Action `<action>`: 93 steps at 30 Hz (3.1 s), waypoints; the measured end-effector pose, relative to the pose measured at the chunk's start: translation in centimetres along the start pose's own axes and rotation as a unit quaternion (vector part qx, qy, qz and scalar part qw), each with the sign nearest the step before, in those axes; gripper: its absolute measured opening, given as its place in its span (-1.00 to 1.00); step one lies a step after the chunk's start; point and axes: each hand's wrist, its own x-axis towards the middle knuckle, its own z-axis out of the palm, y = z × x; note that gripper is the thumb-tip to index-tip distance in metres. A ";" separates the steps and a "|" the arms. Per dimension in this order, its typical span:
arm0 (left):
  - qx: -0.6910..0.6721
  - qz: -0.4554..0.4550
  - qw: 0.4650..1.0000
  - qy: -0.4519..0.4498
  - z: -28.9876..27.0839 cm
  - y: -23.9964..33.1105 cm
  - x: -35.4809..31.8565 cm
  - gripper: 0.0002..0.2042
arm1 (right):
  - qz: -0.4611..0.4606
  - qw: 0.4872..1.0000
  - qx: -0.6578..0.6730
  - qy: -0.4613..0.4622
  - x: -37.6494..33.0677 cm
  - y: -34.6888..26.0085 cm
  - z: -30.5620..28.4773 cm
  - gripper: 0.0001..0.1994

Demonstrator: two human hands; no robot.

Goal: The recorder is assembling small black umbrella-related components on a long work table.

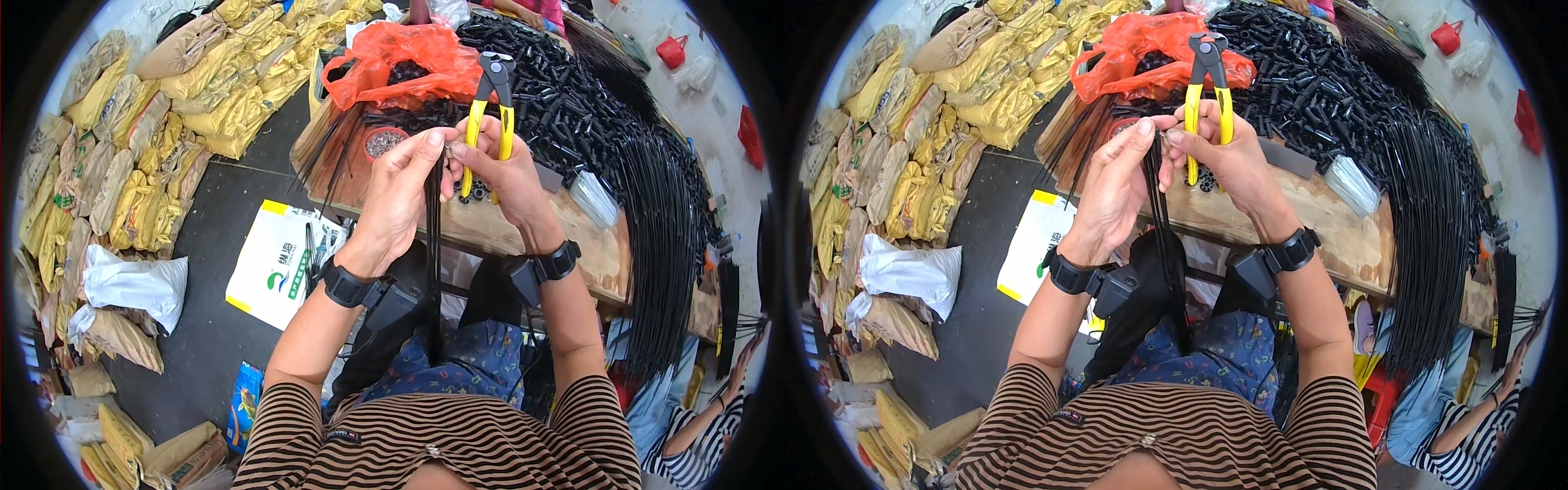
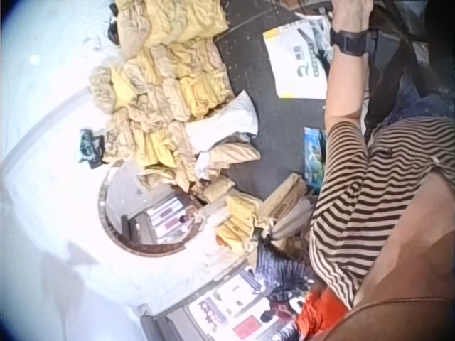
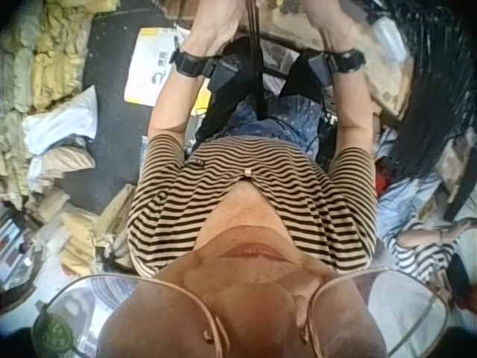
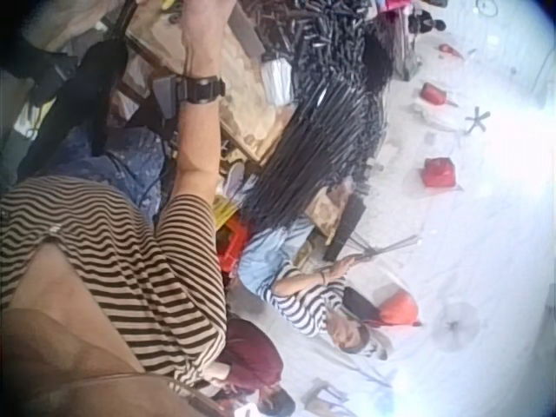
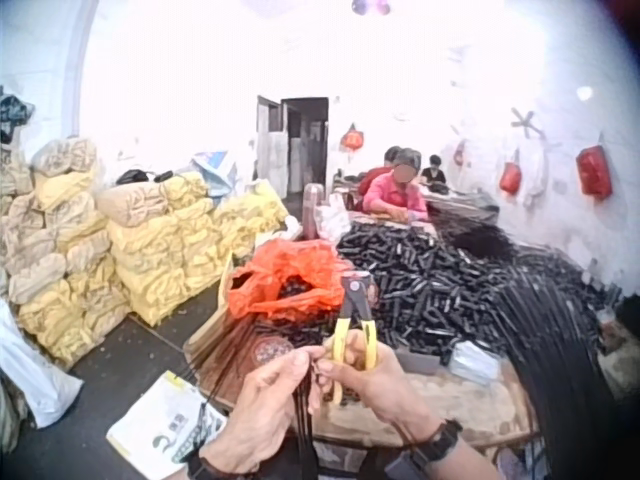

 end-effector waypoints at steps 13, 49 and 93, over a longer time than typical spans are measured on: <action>-0.009 -0.004 1.000 -0.004 0.8 0.0 -0.1 -0.64 | 0.008 0.999 0.040 -0.009 -0.9 -0.9 -0.1 -0.76; -0.035 -0.052 0.995 -0.077 0.1 0.5 0.0 -0.53 | -0.102 0.964 -0.224 0.100 -1.7 -1.5 1.8 -0.78; 0.004 -0.037 0.996 -0.086 -1.9 1.1 -0.1 -0.59 | 0.405 0.868 -0.189 -0.216 -2.5 -9.8 -1.5 -0.52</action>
